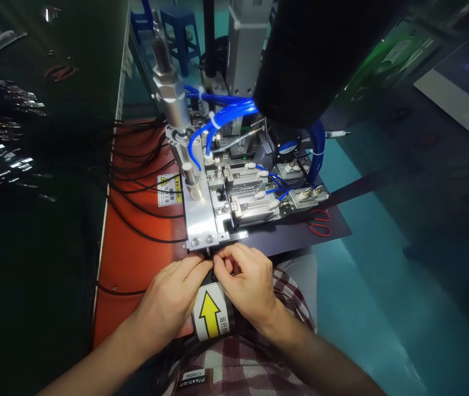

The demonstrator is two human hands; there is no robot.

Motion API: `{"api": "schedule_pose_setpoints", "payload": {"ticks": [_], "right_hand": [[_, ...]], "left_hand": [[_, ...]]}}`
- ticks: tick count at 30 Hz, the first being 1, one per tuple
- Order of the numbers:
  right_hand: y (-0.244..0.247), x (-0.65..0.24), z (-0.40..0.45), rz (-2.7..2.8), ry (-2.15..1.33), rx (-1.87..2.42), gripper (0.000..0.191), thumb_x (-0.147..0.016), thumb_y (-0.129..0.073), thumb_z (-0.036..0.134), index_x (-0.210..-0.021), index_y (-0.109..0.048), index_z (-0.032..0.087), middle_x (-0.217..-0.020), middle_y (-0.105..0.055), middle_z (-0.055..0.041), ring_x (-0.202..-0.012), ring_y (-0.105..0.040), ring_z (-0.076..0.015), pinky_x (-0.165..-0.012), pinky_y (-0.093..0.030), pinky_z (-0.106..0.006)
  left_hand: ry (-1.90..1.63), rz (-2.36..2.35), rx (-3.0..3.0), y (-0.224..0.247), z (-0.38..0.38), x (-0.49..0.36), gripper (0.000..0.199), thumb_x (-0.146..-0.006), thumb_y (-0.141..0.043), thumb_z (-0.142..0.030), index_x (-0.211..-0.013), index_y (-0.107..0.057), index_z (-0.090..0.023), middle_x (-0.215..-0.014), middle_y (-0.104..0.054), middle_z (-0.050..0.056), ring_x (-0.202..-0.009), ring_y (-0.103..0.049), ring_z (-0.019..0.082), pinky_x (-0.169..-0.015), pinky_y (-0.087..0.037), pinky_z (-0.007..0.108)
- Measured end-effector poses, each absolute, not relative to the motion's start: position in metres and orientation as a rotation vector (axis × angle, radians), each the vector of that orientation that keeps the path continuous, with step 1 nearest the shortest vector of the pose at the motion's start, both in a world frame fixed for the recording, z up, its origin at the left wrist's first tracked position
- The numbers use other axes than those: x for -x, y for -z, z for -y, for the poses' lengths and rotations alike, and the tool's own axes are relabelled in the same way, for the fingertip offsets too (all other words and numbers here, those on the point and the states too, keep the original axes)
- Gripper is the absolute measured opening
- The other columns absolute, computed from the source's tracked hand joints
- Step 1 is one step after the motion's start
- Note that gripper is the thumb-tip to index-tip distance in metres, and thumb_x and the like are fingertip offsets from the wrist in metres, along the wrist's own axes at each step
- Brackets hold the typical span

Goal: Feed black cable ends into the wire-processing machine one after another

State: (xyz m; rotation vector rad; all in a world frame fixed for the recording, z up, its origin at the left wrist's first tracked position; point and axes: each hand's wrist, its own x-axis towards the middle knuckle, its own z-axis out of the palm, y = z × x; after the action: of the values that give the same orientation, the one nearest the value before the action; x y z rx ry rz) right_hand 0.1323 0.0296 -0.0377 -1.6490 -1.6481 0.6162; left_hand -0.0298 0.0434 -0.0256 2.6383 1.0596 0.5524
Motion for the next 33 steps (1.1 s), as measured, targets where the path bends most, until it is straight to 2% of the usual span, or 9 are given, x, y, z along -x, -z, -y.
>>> {"api": "schedule_pose_setpoints", "payload": {"ticks": [3, 8, 11, 15, 21, 25, 30, 33], "right_hand": [[0.042, -0.132, -0.029, 1.521, -0.756, 1.621, 0.013, -0.079, -0.059, 0.019, -0.066, -0.058, 0.018, -0.057, -0.049, 0.004, -0.053, -0.043, -0.0109, -0.058, -0.032, -0.027], [0.053, -0.134, -0.028, 0.851, -1.39, 1.456, 0.013, -0.078, -0.059, 0.027, -0.072, -0.058, 0.016, -0.061, -0.053, 0.0025, -0.053, -0.046, -0.0107, -0.053, -0.037, -0.024], [0.056, -0.134, -0.028, 0.659, -1.506, 1.377, 0.014, -0.075, -0.063, 0.028, -0.071, -0.059, 0.016, -0.061, -0.055, 0.0029, -0.055, -0.046, -0.01, -0.054, -0.038, -0.023], [0.057, -0.133, -0.027, 0.482, -1.634, 1.329, 0.015, -0.074, -0.064, 0.029, -0.069, -0.06, 0.016, -0.055, -0.051, 0.0049, -0.049, -0.04, -0.008, -0.047, -0.032, -0.021], [0.061, -0.142, -0.028, 0.527, -1.6, 1.352, 0.024, -0.073, -0.067, 0.037, -0.068, -0.06, 0.015, -0.053, -0.046, 0.0056, -0.044, -0.032, -0.0064, -0.041, -0.023, -0.021], [0.058, -0.144, -0.027, 0.752, -1.562, 1.379, 0.025, -0.077, -0.064, 0.041, -0.075, -0.06, 0.016, -0.059, -0.052, 0.0034, -0.044, -0.038, -0.0074, -0.041, -0.027, -0.022], [0.055, -0.14, -0.029, 0.756, -1.56, 1.406, 0.021, -0.075, -0.065, 0.036, -0.072, -0.056, 0.017, -0.057, -0.051, 0.0047, -0.043, -0.042, -0.008, -0.042, -0.031, -0.022], [0.055, -0.14, -0.03, 0.756, -1.598, 1.386, 0.02, -0.077, -0.062, 0.034, -0.071, -0.055, 0.017, -0.058, -0.054, 0.0041, -0.045, -0.045, -0.0086, -0.045, -0.034, -0.022]], "left_hand": [[-0.56, -1.066, -2.643, 0.025, -0.043, 0.03, 0.024, -0.09, -0.04, -0.009, -0.104, -0.059, -0.008, -0.085, -0.063, 0.011, -0.072, -0.06, 0.02, -0.062, -0.052, 0.031], [-0.545, -1.053, -2.622, 0.027, -0.043, 0.032, 0.024, -0.089, -0.043, -0.009, -0.109, -0.056, -0.009, -0.092, -0.062, 0.012, -0.077, -0.061, 0.021, -0.066, -0.053, 0.032], [-0.509, -1.063, -2.58, 0.028, -0.041, 0.033, 0.026, -0.088, -0.043, -0.008, -0.111, -0.055, -0.01, -0.093, -0.061, 0.012, -0.078, -0.061, 0.021, -0.066, -0.054, 0.033], [-0.439, -1.085, -2.544, 0.024, -0.04, 0.034, 0.03, -0.087, -0.043, -0.008, -0.115, -0.053, -0.012, -0.098, -0.059, 0.012, -0.08, -0.061, 0.022, -0.067, -0.055, 0.034], [-0.44, -1.086, -2.503, 0.018, -0.043, 0.035, 0.03, -0.089, -0.038, -0.007, -0.114, -0.053, -0.014, -0.102, -0.06, 0.011, -0.087, -0.061, 0.019, -0.073, -0.054, 0.03], [-0.417, -1.101, -2.504, 0.019, -0.042, 0.037, 0.026, -0.089, -0.039, -0.008, -0.109, -0.055, -0.012, -0.095, -0.061, 0.01, -0.081, -0.059, 0.019, -0.07, -0.053, 0.031], [-0.427, -1.137, -2.662, 0.018, -0.04, 0.034, 0.028, -0.084, -0.04, -0.003, -0.106, -0.056, -0.009, -0.094, -0.06, 0.013, -0.086, -0.055, 0.025, -0.071, -0.051, 0.037], [-0.428, -1.124, -2.681, 0.016, -0.04, 0.032, 0.029, -0.082, -0.041, 0.0, -0.106, -0.056, -0.007, -0.094, -0.059, 0.014, -0.087, -0.053, 0.025, -0.071, -0.05, 0.037]]}}
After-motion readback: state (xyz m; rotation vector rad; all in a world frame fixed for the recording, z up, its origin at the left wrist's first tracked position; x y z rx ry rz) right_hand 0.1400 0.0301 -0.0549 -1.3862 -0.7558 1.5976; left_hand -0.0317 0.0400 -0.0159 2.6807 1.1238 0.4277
